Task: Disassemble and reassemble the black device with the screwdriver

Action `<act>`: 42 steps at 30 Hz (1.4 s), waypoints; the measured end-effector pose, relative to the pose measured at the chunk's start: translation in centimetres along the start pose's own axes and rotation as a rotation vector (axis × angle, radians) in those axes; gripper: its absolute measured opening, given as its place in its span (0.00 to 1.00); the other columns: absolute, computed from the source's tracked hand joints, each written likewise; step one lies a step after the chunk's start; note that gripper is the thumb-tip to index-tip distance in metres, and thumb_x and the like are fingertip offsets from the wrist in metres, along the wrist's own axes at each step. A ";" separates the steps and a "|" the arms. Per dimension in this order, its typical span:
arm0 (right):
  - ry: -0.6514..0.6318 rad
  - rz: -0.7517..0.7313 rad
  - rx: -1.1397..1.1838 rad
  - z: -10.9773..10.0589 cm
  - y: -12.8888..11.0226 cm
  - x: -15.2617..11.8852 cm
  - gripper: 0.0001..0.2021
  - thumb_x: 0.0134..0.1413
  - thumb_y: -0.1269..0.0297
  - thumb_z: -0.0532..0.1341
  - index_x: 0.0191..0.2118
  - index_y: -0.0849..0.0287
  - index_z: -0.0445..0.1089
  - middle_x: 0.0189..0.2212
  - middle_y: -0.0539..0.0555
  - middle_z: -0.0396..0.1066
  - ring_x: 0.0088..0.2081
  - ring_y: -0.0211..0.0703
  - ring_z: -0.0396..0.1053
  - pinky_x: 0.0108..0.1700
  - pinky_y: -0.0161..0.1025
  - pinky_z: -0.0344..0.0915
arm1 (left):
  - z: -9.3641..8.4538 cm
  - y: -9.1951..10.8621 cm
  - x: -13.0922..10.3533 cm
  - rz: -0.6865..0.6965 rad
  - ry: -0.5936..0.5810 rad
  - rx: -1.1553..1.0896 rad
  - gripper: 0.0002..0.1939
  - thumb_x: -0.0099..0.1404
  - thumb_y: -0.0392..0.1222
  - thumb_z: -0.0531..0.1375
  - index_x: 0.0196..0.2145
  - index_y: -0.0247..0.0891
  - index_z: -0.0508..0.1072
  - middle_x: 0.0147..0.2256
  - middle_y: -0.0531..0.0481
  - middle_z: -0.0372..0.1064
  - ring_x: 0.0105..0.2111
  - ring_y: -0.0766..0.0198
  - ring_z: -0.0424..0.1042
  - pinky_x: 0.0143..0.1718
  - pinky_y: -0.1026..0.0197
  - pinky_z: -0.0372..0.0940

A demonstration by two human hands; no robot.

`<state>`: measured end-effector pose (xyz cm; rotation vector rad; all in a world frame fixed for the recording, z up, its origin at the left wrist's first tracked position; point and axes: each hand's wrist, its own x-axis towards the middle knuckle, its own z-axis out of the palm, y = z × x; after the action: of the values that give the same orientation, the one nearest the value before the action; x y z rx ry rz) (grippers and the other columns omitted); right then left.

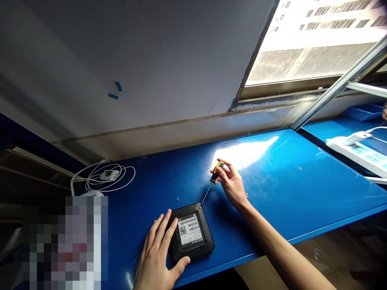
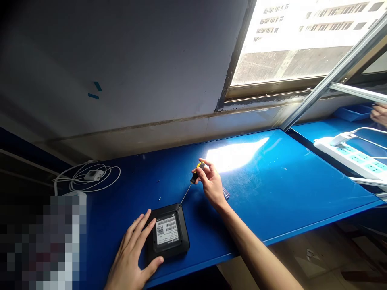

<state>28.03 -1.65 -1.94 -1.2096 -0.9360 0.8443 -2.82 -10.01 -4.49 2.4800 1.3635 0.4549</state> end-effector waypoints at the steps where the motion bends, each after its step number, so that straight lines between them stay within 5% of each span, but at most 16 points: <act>1: -0.013 0.011 0.011 0.2 0.0 -0.2 0.22 0.63 0.48 0.65 0.57 0.51 0.67 0.34 0.49 0.77 0.25 0.37 0.71 0.30 0.39 0.72 | -0.1 -0.1 0.0 0.008 -0.005 0.004 0.40 0.68 0.48 0.63 0.72 0.51 0.52 0.73 0.49 0.49 0.70 0.41 0.56 0.64 0.39 0.64; 30: -0.098 -0.077 -0.018 1.0 -0.4 -1.7 0.21 0.65 0.52 0.64 0.60 0.50 0.66 0.36 0.50 0.78 0.30 0.41 0.75 0.37 0.44 0.75 | -0.7 -0.5 0.2 0.034 -0.056 0.007 0.42 0.68 0.47 0.65 0.73 0.53 0.51 0.74 0.48 0.48 0.69 0.42 0.58 0.64 0.39 0.65; 34: -0.033 -0.153 -0.048 0.5 -0.5 -1.6 0.20 0.67 0.53 0.63 0.61 0.49 0.66 0.39 0.52 0.78 0.37 0.44 0.77 0.40 0.44 0.77 | -0.6 -0.4 0.2 0.035 -0.054 0.015 0.41 0.69 0.47 0.64 0.73 0.52 0.51 0.74 0.49 0.47 0.69 0.42 0.57 0.64 0.39 0.65; 42: 0.021 -0.125 0.007 0.5 -0.1 -1.1 0.18 0.62 0.53 0.68 0.52 0.50 0.65 0.40 0.52 0.80 0.34 0.44 0.78 0.39 0.46 0.77 | -0.6 -0.5 0.3 0.053 -0.049 0.013 0.40 0.69 0.48 0.64 0.73 0.51 0.52 0.74 0.49 0.49 0.69 0.43 0.58 0.64 0.39 0.65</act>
<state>27.17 -2.46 -1.95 -1.1399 -0.9810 0.7337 -3.30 -9.49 -4.07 2.5259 1.2890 0.3957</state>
